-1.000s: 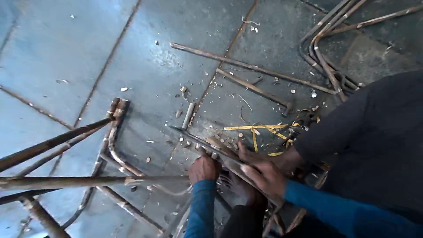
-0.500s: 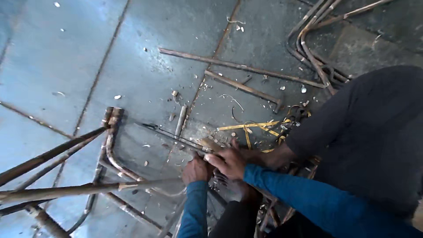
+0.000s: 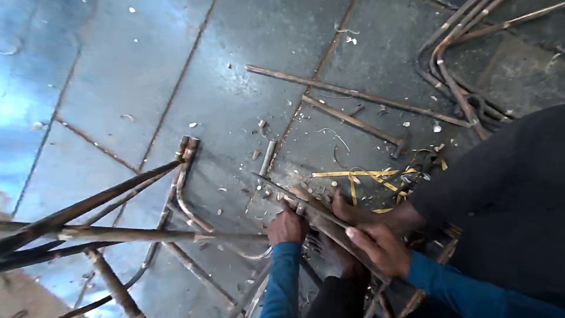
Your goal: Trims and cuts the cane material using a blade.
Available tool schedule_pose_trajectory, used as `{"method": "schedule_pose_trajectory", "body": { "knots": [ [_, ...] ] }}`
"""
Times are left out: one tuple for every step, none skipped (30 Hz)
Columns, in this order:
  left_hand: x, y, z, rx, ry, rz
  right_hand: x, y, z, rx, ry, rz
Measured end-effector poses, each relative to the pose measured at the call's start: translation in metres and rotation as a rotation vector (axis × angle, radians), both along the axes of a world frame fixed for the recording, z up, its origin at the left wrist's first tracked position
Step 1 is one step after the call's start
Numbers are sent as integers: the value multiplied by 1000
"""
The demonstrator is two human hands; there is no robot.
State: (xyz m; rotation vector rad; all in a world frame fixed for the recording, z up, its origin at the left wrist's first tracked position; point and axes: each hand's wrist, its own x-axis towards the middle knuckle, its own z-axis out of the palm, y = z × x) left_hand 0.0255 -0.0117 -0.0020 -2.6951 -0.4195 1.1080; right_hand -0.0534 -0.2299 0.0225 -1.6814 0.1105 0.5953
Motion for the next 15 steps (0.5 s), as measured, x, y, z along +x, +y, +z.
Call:
{"method": "schedule_pose_trajectory", "body": {
  "knots": [
    [-4, 1, 1, -9, 3, 0, 8, 13, -6, 4, -11, 8],
    [-10, 3, 1, -29, -16, -2, 19, 33, -13, -2, -47, -21],
    [-8, 3, -1, -46, -44, 4, 36, 50, -23, -1, -99, -27],
    [-4, 2, -2, -52, -67, 14, 51, 58, -27, 4, -121, -11],
    [-7, 2, -1, -49, -75, 16, 49, 57, -26, 14, -122, 3],
    [-9, 2, 1, -39, -64, 13, 38, 45, -20, 31, -125, 13],
    [-6, 2, 2, -26, -44, 3, 22, 25, -13, 47, -120, 8],
    [-3, 0, 1, -28, -35, 3, 6, 3, -7, 46, -103, 13],
    [-3, -1, 2, -37, -13, 17, -5, -11, -3, 36, -61, 14],
    [0, -2, 6, -40, 25, 33, -5, -11, -5, 17, -46, 9],
    [3, -4, 12, -44, 69, 44, 3, 2, -13, -9, -67, -3],
    [-1, -3, 8, -34, 32, 24, 19, 23, -26, -29, -124, -20],
    [-4, -4, 4, -29, -8, 16, 40, 44, -39, -37, -167, -17],
    [-5, -5, 3, -28, -31, 14, 60, 59, -45, -21, -153, -23],
    [-2, -2, 5, -27, -34, 1, 74, 68, -45, 25, -127, -53]
  ]
}}
